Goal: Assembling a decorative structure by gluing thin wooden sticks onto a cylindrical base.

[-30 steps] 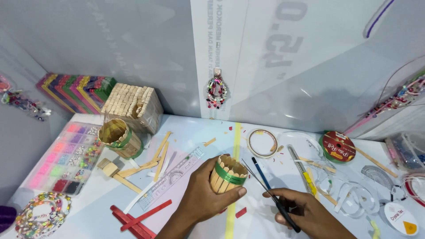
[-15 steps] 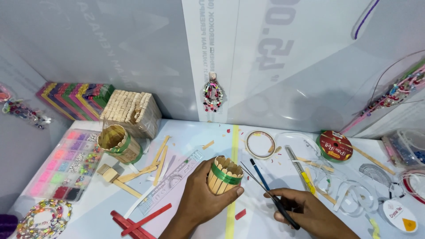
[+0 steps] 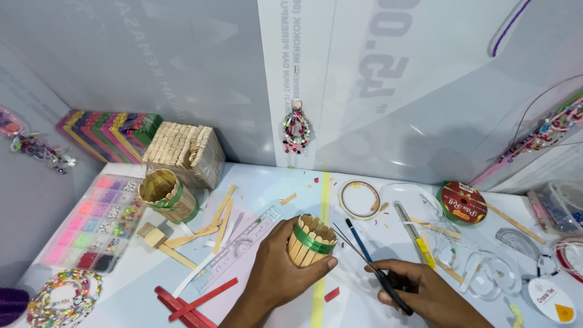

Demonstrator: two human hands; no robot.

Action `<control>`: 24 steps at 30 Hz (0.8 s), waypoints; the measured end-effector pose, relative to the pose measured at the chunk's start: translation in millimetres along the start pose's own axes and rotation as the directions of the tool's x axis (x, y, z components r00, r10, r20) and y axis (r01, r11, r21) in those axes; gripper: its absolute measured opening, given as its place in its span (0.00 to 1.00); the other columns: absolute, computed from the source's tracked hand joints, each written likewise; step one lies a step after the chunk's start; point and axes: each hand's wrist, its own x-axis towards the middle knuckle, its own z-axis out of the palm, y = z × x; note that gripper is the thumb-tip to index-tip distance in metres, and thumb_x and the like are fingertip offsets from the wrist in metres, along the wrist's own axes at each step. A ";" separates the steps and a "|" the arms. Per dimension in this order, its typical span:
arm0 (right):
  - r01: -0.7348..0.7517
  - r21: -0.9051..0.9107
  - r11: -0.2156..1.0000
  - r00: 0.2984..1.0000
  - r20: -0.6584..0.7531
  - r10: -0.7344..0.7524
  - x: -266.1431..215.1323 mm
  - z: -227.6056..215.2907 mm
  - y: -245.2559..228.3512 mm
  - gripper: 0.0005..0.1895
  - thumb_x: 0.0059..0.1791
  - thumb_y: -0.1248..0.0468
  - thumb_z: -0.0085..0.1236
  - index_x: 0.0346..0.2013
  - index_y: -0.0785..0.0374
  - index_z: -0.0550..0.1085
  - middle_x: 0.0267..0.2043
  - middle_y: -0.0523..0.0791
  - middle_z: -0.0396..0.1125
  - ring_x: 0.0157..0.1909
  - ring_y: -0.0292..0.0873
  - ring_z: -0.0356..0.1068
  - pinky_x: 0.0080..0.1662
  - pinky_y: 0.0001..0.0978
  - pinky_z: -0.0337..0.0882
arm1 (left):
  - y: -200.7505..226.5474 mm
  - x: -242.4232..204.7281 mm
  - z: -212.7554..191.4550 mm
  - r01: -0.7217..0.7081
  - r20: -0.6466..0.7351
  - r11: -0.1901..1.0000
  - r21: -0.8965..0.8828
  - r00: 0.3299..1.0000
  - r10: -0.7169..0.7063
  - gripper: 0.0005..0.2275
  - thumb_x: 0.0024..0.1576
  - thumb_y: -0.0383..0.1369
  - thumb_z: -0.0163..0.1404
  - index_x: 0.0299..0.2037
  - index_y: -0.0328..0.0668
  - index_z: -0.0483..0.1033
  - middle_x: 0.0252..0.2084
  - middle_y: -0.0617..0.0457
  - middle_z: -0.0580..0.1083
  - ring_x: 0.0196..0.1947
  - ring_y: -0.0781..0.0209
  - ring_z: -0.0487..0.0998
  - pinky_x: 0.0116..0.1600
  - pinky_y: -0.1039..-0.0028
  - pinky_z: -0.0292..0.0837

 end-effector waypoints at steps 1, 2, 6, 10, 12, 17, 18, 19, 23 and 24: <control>0.001 0.000 1.000 1.000 0.000 -0.001 1.3 -0.4 2.1 0.25 0.44 0.62 0.72 0.58 0.49 0.90 0.34 0.44 0.62 0.38 0.40 0.63 0.44 0.25 0.57 | 0.3 0.0 -0.3 0.000 0.000 1.000 0.000 1.000 0.000 0.33 0.40 0.49 0.67 0.57 0.50 0.75 0.51 0.58 0.79 0.52 0.62 0.81 0.56 0.71 0.75; 0.022 0.006 1.000 1.000 0.006 -0.022 2.6 -0.8 4.2 0.25 0.44 0.62 0.72 0.57 0.50 0.90 0.33 0.44 0.61 0.37 0.40 0.63 0.43 0.25 0.57 | 0.7 0.1 -0.5 0.002 0.004 1.000 0.000 1.000 -0.002 0.33 0.39 0.49 0.68 0.57 0.50 0.75 0.50 0.58 0.80 0.52 0.63 0.81 0.56 0.71 0.75; 0.034 -0.010 0.999 0.999 0.016 -0.034 5.8 -1.6 6.8 0.24 0.45 0.62 0.72 0.57 0.51 0.89 0.34 0.43 0.62 0.37 0.40 0.62 0.42 0.25 0.56 | 0.6 0.1 -0.1 -0.002 0.007 1.000 0.021 1.000 0.002 0.34 0.39 0.49 0.68 0.57 0.51 0.75 0.49 0.59 0.79 0.51 0.63 0.80 0.55 0.71 0.74; 0.032 -0.016 0.999 0.999 0.014 -0.032 4.5 -1.9 5.1 0.25 0.44 0.61 0.72 0.57 0.50 0.89 0.34 0.43 0.61 0.37 0.40 0.62 0.43 0.26 0.57 | 4.6 -0.1 -2.3 0.049 0.041 0.999 0.019 0.998 -0.050 0.34 0.39 0.50 0.67 0.57 0.52 0.75 0.48 0.60 0.79 0.49 0.64 0.80 0.53 0.72 0.75; 0.018 -0.001 1.000 1.000 0.018 -0.018 5.5 -2.0 5.6 0.24 0.45 0.62 0.72 0.58 0.50 0.89 0.34 0.43 0.61 0.37 0.40 0.61 0.42 0.25 0.55 | 2.0 -0.2 -1.4 0.014 0.033 0.999 0.031 0.999 -0.015 0.34 0.39 0.50 0.67 0.57 0.51 0.75 0.49 0.60 0.79 0.51 0.63 0.80 0.54 0.71 0.74; 0.037 -0.007 0.999 0.999 0.014 -0.037 4.7 -1.8 6.2 0.25 0.45 0.62 0.72 0.57 0.50 0.89 0.32 0.44 0.60 0.35 0.40 0.61 0.41 0.25 0.56 | 0.6 -0.5 -0.1 0.005 0.034 1.000 0.027 0.999 -0.006 0.34 0.39 0.50 0.67 0.57 0.51 0.75 0.48 0.60 0.79 0.50 0.63 0.80 0.54 0.71 0.74; 0.047 -0.019 0.999 0.999 0.006 -0.047 4.6 -1.9 6.7 0.25 0.44 0.61 0.72 0.57 0.49 0.89 0.31 0.43 0.60 0.34 0.39 0.62 0.40 0.25 0.57 | 0.6 -0.5 0.1 0.017 0.037 0.999 0.033 0.999 -0.019 0.34 0.39 0.50 0.67 0.57 0.51 0.75 0.47 0.60 0.79 0.50 0.64 0.80 0.54 0.71 0.74; 0.047 -0.019 0.999 0.999 0.005 -0.047 5.9 -2.1 7.1 0.25 0.44 0.61 0.72 0.57 0.49 0.89 0.31 0.43 0.60 0.34 0.39 0.62 0.40 0.25 0.57 | -0.3 -0.2 0.3 0.017 0.036 0.999 0.033 0.999 -0.018 0.34 0.39 0.50 0.67 0.57 0.51 0.75 0.47 0.60 0.79 0.50 0.64 0.80 0.54 0.71 0.74; 0.029 -0.020 0.999 0.999 0.018 -0.029 7.6 -2.5 6.1 0.25 0.46 0.62 0.71 0.58 0.50 0.88 0.33 0.43 0.60 0.36 0.40 0.61 0.42 0.26 0.55 | 1.5 1.8 -0.7 0.129 0.038 0.991 0.034 0.991 -0.130 0.41 0.37 0.51 0.68 0.64 0.52 0.69 0.60 0.57 0.76 0.60 0.62 0.77 0.62 0.69 0.71; 0.021 -0.029 0.999 1.000 0.016 -0.021 7.1 -2.5 5.4 0.24 0.46 0.61 0.71 0.58 0.50 0.89 0.32 0.43 0.59 0.35 0.40 0.60 0.41 0.26 0.55 | 3.1 2.4 -1.3 0.185 0.046 0.981 0.052 0.981 -0.187 0.43 0.37 0.53 0.67 0.66 0.52 0.67 0.62 0.58 0.75 0.61 0.62 0.76 0.63 0.68 0.71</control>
